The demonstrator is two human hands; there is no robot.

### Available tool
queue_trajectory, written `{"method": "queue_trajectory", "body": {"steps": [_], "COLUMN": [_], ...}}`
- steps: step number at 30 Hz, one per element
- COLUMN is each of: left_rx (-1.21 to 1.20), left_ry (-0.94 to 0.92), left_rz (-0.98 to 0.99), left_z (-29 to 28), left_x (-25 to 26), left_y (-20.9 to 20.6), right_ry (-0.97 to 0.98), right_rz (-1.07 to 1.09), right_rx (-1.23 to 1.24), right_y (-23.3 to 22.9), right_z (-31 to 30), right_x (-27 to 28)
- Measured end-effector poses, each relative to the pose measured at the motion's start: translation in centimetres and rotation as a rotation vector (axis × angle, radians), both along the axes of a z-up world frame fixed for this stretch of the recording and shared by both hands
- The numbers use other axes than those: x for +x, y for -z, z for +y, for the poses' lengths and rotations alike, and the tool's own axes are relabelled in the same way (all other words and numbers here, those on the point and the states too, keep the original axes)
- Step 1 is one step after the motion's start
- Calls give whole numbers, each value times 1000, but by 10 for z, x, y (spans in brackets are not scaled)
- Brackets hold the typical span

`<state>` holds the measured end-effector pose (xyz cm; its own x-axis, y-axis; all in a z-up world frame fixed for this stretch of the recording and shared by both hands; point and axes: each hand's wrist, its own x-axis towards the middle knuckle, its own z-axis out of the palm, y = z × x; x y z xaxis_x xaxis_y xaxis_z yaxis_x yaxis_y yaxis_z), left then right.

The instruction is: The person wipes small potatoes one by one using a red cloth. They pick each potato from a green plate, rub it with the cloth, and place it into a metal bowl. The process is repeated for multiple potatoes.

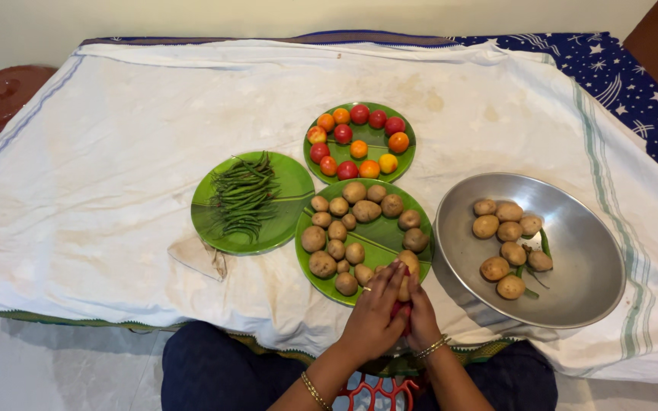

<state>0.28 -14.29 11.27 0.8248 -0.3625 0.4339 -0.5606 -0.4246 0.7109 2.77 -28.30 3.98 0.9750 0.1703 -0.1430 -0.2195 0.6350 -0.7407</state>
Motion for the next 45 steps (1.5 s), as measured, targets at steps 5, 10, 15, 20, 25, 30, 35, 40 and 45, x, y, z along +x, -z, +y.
{"method": "queue_trajectory", "body": {"steps": [5,10,15,20,25,30,35,40,45], "left_rx": [-90,-136,-122,-135,-166,-246,-271,-244,-196], "left_ry": [19,25,-43,-55,21,98,97,67,-109], "left_rz": [82,85,70,118,225,260,271,213,120], "left_z": [2,2,1,2,-2,-5,-9,-16,-23], "left_x": [-3,-3,-4,-4,2,12,18,20,1], "left_y": [-4,-9,-7,-6,-2,8,10,-7,-32], "right_ry": [144,173,136,103,223,233,224,201,115], "right_rz": [82,90,70,21,76,3,90,45,-34], "right_rx": [-28,-149,-30,-12,-72,-49,76,134,255], "right_y": [1,9,11,15,3,-4,-7,-13,-4], "right_z": [2,-1,-3,-2,-6,-11,-12,-16,-30], "right_x": [5,7,3,-2,-3,-5,-8,-10,-16]}}
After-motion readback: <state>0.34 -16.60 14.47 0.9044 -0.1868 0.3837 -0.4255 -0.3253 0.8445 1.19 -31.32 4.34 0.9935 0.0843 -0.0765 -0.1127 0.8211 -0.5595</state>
